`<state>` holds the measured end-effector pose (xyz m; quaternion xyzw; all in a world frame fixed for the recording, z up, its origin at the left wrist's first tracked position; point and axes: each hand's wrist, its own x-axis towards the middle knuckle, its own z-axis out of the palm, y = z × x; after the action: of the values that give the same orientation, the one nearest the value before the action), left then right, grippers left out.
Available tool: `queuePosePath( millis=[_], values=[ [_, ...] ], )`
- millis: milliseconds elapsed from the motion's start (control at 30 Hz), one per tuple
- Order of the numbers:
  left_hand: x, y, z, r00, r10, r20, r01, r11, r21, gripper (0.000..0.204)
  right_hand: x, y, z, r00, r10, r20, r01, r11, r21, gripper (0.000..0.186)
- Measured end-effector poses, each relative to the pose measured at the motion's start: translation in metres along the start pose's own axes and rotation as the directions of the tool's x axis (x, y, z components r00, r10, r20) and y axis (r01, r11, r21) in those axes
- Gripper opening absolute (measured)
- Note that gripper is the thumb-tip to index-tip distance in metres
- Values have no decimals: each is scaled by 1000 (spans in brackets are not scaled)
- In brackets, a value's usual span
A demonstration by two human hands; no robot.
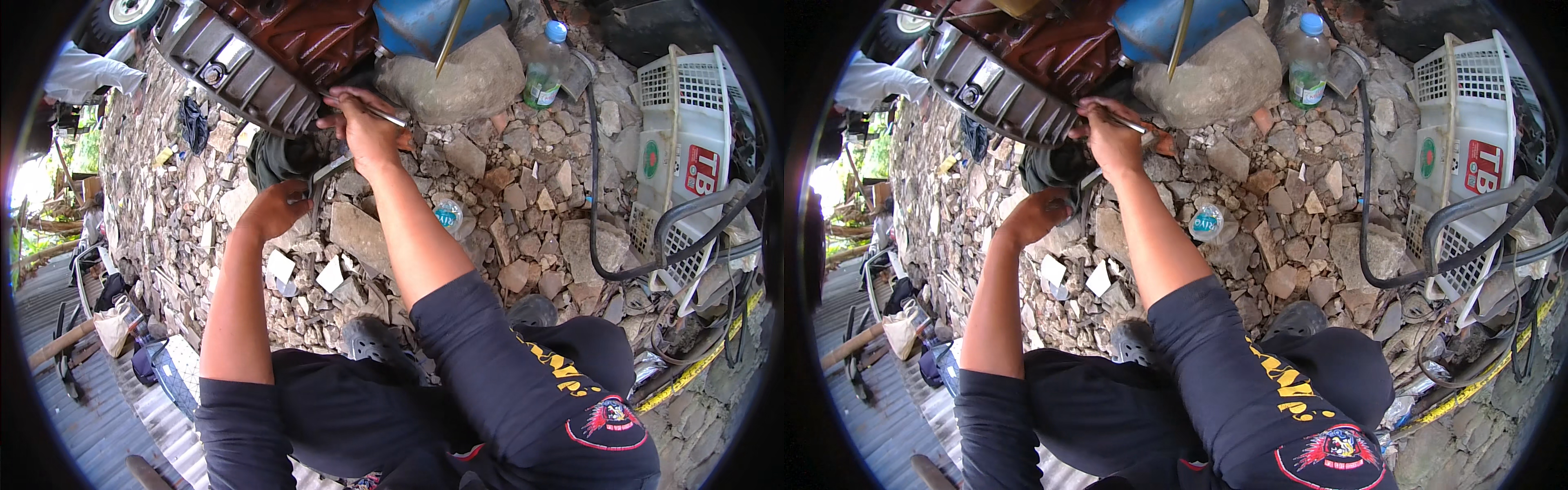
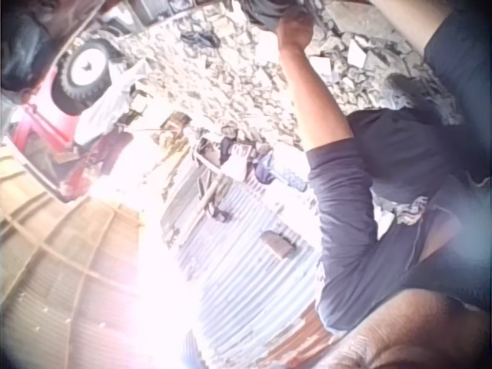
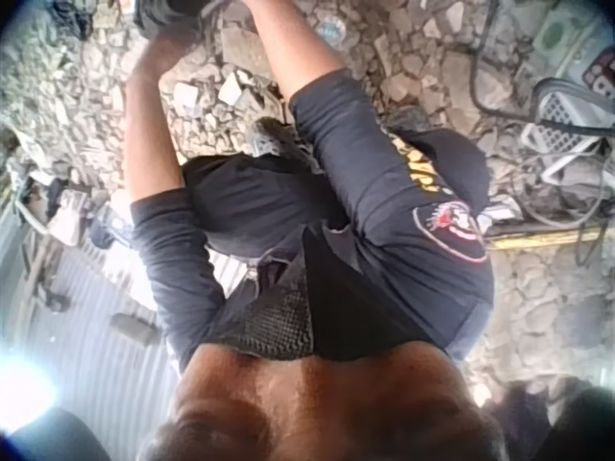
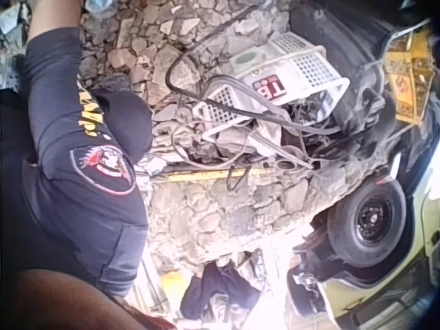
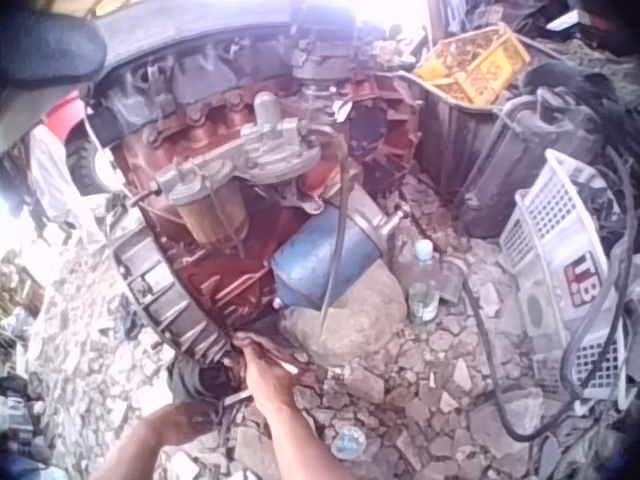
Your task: The person removes bolts from an engine block using a wrench, pours liquid from a plastic bottle onto the metal surface, scrubs the components with a wire brush, and wipes the area with a cloth.
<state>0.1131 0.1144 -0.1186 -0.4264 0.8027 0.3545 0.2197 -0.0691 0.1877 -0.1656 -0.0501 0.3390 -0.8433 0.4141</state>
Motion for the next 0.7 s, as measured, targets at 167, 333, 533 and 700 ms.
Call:
queuePosePath(
  millis=[167,333,533,700],
  values=[
    [-3,-6,0,1000,-3,-14,3,1000,-6,47,2,-8,1,990,-142,12,142,975,-171,17],
    [-5,4,1,999,1,-36,0,1000,21,46,10,-7,-4,975,-215,62,223,900,-376,19],
    [-12,14,-3,999,-6,-37,10,994,111,51,6,-19,7,960,-271,73,271,827,-493,19],
    [-19,8,-5,998,-16,-66,24,992,120,52,5,-15,25,954,-295,46,274,806,-524,18]
  ],
)
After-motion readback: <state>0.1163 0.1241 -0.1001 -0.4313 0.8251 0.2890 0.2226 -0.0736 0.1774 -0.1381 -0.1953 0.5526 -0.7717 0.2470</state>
